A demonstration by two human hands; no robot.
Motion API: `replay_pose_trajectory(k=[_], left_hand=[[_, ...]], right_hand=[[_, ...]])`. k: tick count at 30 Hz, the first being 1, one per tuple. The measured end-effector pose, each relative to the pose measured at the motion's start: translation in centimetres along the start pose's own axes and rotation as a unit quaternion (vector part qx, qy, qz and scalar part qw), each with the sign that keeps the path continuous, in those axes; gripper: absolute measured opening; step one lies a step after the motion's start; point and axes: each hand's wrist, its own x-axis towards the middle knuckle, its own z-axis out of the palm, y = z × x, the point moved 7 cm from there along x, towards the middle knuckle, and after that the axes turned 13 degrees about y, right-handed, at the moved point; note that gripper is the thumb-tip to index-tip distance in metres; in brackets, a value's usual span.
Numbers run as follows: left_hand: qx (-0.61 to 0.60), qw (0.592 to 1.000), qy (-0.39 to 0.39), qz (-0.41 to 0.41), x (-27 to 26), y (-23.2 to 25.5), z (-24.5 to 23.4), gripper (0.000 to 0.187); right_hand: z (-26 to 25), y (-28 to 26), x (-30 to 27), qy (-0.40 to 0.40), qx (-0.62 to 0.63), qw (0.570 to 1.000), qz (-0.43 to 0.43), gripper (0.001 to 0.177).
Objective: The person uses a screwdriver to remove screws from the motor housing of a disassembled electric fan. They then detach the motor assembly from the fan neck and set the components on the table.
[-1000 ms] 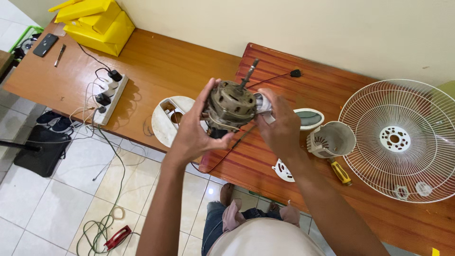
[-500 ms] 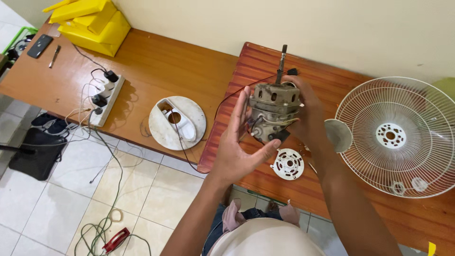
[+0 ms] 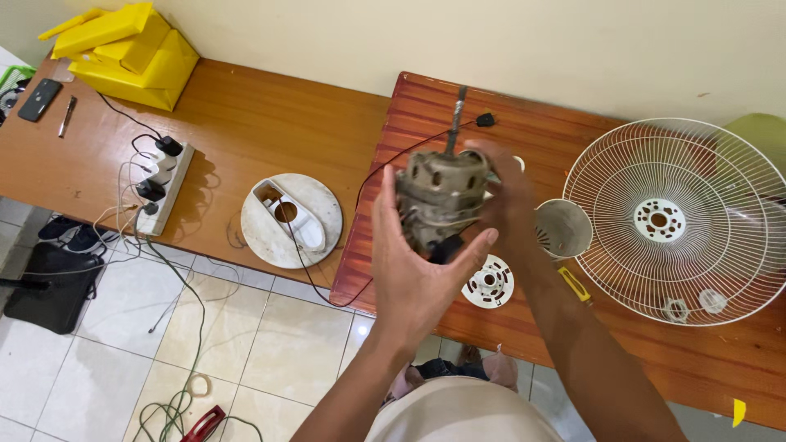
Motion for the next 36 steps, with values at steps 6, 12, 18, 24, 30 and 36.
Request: replay_pose_trajectory(k=[6, 12, 18, 24, 30, 36], left_hand=[[0.023, 0.996, 0.072, 0.05, 0.6, -0.7, -1.7, 0.113], [0.001, 0.994, 0.076, 0.084, 0.3, -1.3, -2.6, 0.114], [-0.034, 0.995, 0.04, 0.084, 0.5, -1.5, -1.9, 0.114], [-0.21, 0.976, -0.023, -0.059, -1.3, -3.0, 1.5, 0.098], [-0.157, 0.987, 0.036, -0.003, -2.3, -2.4, 4.3, 0.084], [-0.175, 0.981, 0.043, -0.073, -2.6, -3.4, 6.5, 0.088]], right_hand=[[3.9, -3.2, -4.4, -0.033, -0.318, 0.818, -0.477, 0.055], [5.0, -3.4, -5.3, -0.034, -0.345, 0.768, -0.538, 0.055], [4.9, -2.4, -3.5, -0.058, -0.35, 0.747, -0.562, 0.054], [1.7, -1.3, -0.1, -0.069, -0.317, 0.827, -0.459, 0.04], [-0.4, 0.2, 1.4, -0.111, -0.199, 0.904, -0.361, 0.039], [-2.7, -0.6, 1.9, -0.076, -0.342, 0.84, -0.415, 0.05]])
